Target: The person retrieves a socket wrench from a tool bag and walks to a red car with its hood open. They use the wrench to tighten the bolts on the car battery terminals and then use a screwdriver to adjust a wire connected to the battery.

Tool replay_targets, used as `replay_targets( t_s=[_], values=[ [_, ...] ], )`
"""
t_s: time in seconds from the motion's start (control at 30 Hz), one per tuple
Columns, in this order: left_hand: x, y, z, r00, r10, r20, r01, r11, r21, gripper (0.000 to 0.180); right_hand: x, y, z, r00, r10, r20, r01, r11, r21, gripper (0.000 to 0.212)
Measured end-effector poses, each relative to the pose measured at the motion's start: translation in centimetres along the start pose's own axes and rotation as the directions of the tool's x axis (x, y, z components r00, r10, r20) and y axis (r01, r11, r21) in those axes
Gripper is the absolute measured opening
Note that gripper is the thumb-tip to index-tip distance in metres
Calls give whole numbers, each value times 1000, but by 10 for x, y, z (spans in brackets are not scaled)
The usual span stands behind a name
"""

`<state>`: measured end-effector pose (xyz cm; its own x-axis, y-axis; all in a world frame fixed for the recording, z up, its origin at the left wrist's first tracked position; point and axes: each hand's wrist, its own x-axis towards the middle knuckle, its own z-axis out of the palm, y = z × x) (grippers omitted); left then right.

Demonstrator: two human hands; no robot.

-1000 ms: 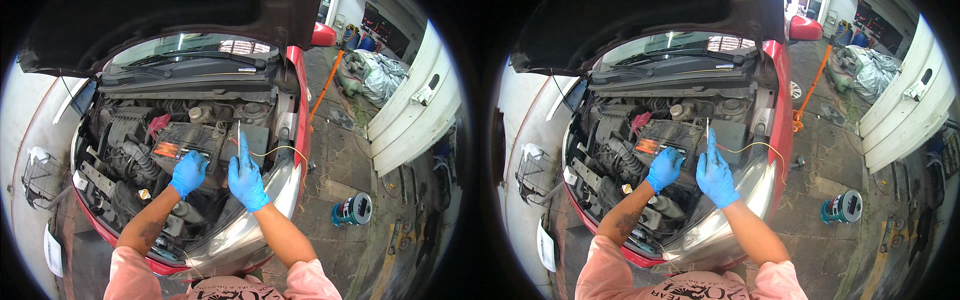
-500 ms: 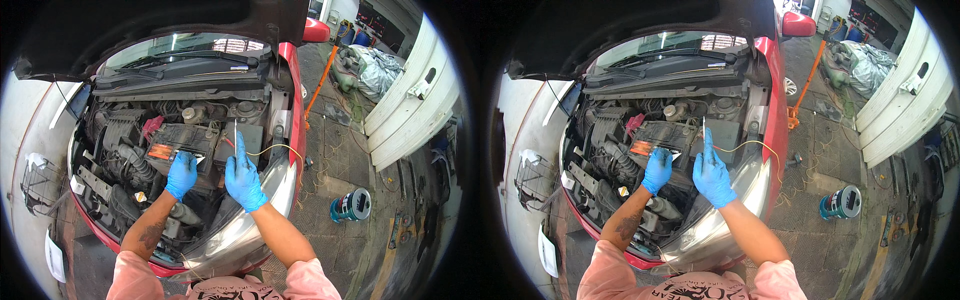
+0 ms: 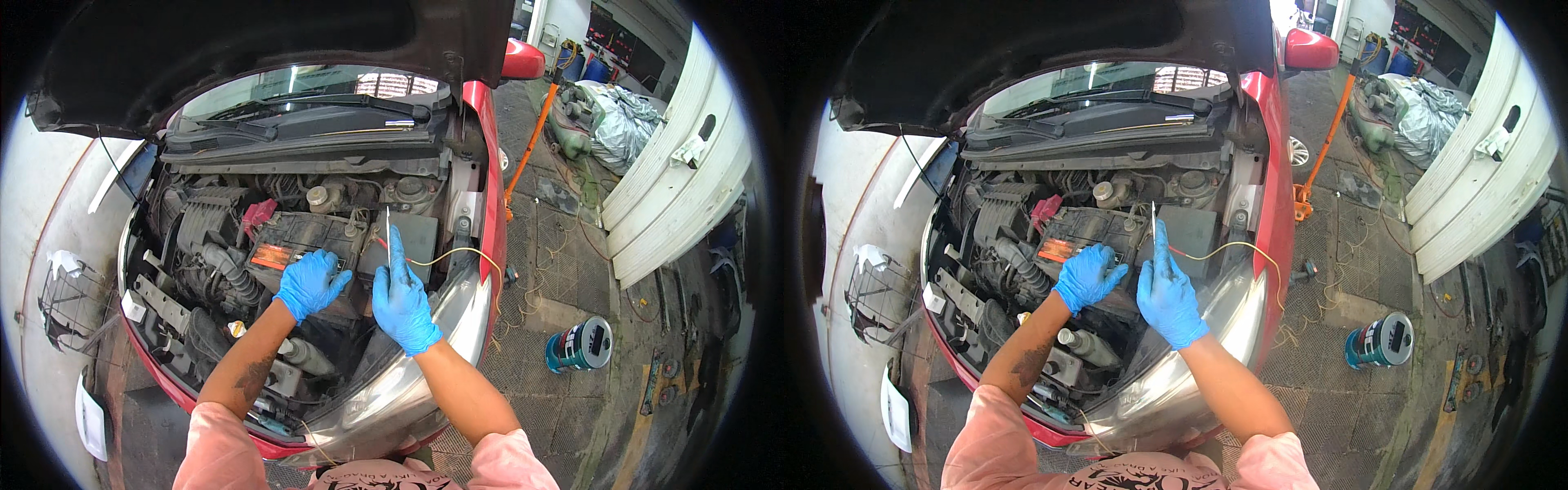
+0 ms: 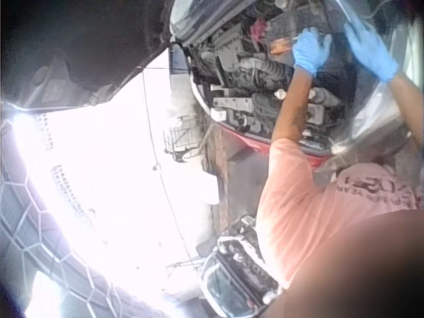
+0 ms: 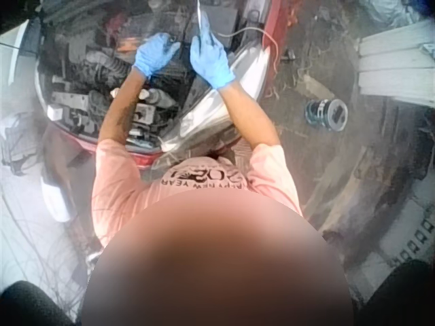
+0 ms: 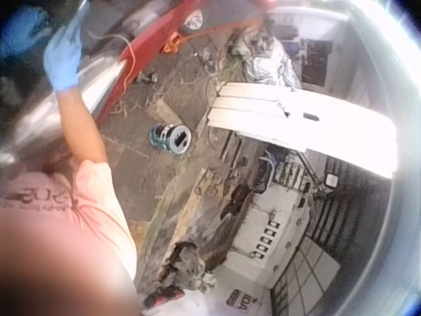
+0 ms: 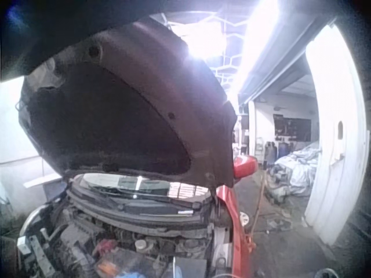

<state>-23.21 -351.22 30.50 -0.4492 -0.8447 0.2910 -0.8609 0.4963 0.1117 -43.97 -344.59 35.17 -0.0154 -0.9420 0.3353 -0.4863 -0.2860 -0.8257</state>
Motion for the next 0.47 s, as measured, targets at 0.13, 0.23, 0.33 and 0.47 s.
replay_targets(
  t_s=[0.13, 0.23, 0.33, 0.47],
  values=[
    [10, -15, 0, 988, 145, 47, -145, 989, -9, 30, 0, -1, 0, 1000, -4, -7, 4, 1000, -2, 70],
    [14, -15, -3, 976, 212, 56, -213, 977, 10, 28, 0, 2, 1, 1000, 17, 2, -17, 1000, -23, 70],
    [14, -18, 0, 976, 218, 21, -217, 976, -26, 27, -1, 2, -2, 999, 45, 25, -44, 997, -61, 71],
    [9, -25, 11, 990, 139, -35, -141, 986, -91, 24, -2, 9, 1, 999, -25, -22, 23, 995, -94, 73]
  ],
)
